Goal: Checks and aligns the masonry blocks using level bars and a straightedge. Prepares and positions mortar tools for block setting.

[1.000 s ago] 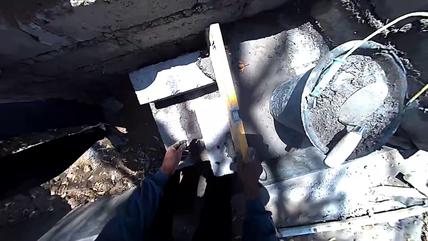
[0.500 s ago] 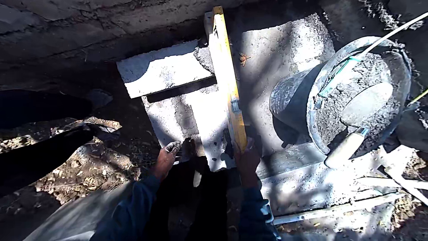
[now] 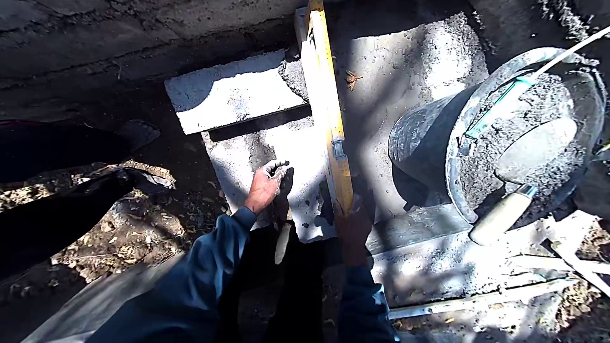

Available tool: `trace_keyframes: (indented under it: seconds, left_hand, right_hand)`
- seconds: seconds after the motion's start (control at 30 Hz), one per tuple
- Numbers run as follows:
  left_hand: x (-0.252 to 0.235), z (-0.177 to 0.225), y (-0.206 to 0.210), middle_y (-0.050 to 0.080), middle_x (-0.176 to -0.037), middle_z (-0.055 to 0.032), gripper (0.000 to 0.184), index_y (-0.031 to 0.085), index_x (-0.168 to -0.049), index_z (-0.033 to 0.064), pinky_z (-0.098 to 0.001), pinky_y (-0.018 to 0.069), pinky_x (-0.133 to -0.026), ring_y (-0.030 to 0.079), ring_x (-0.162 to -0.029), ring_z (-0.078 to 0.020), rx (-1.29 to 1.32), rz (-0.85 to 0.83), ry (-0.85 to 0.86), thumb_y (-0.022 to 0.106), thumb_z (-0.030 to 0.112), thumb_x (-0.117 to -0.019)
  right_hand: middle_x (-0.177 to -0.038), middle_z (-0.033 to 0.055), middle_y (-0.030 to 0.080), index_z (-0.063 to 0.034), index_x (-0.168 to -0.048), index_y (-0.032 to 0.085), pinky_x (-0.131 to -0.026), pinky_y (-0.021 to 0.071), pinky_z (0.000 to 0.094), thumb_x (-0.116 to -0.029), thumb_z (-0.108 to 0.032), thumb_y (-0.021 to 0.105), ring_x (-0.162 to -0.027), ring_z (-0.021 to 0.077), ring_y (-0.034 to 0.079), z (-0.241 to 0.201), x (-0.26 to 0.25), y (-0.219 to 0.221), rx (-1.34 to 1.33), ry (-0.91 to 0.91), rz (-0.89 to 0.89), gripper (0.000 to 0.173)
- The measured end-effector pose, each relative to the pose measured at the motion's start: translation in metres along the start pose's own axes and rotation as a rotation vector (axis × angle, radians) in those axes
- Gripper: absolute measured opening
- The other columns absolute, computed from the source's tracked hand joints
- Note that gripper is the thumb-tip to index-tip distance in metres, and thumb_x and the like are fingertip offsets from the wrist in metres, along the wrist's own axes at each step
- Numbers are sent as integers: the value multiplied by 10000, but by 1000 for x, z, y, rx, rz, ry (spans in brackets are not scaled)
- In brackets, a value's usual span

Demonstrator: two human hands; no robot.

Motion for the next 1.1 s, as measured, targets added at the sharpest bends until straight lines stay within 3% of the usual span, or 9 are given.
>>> trace_keyframes:
  seconds: [0.13,0.23,0.47,0.6,1.1]
  left_hand:
    - [-17,46,21,718,-1156,-125,312,631,-1324,63,-425,607,-876,735,-951,-212,-36,-37,78,527,224,-1078]
    - [-18,57,28,725,-1148,-121,316,635,-1320,55,-419,612,-871,739,-946,-203,-21,-44,95,526,228,-1078]
    - [-6,17,25,732,-1145,-95,310,638,-1326,95,-414,615,-844,737,-931,-199,4,-64,21,539,246,-1074]
    - [-4,-6,21,724,-1156,-104,280,645,-1308,67,-383,622,-841,739,-930,-188,36,-50,-33,546,172,-1068]
    - [-2,-22,6,718,-1183,-98,292,646,-1315,71,-378,619,-856,737,-949,-185,31,-31,-54,565,188,-1060]
  right_hand:
    - [-1152,254,711,25,-1368,600,-867,554,599,-959,-404,700,-1033,423,712,0,0,0,6,5,-5,602]
    - [-1150,248,713,14,-1374,601,-841,560,599,-958,-409,697,-1013,419,717,0,0,0,26,1,-1,601]
    - [-1154,228,720,8,-1350,620,-829,565,589,-955,-387,702,-1022,406,720,-4,0,1,57,-15,14,566]
    - [-1131,235,724,17,-1345,621,-814,570,587,-957,-389,699,-996,414,725,-1,0,1,36,-28,27,567]
    - [-1029,248,732,55,-1273,647,-754,577,579,-932,-389,725,-900,408,739,-2,4,-1,10,-80,127,565]
Point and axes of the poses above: each hand's wrist, its own x-axis away from the middle knuckle, its own y-axis out of the palm, z = x × y, the point moved 8 cm from there along -x, towards the middle knuckle
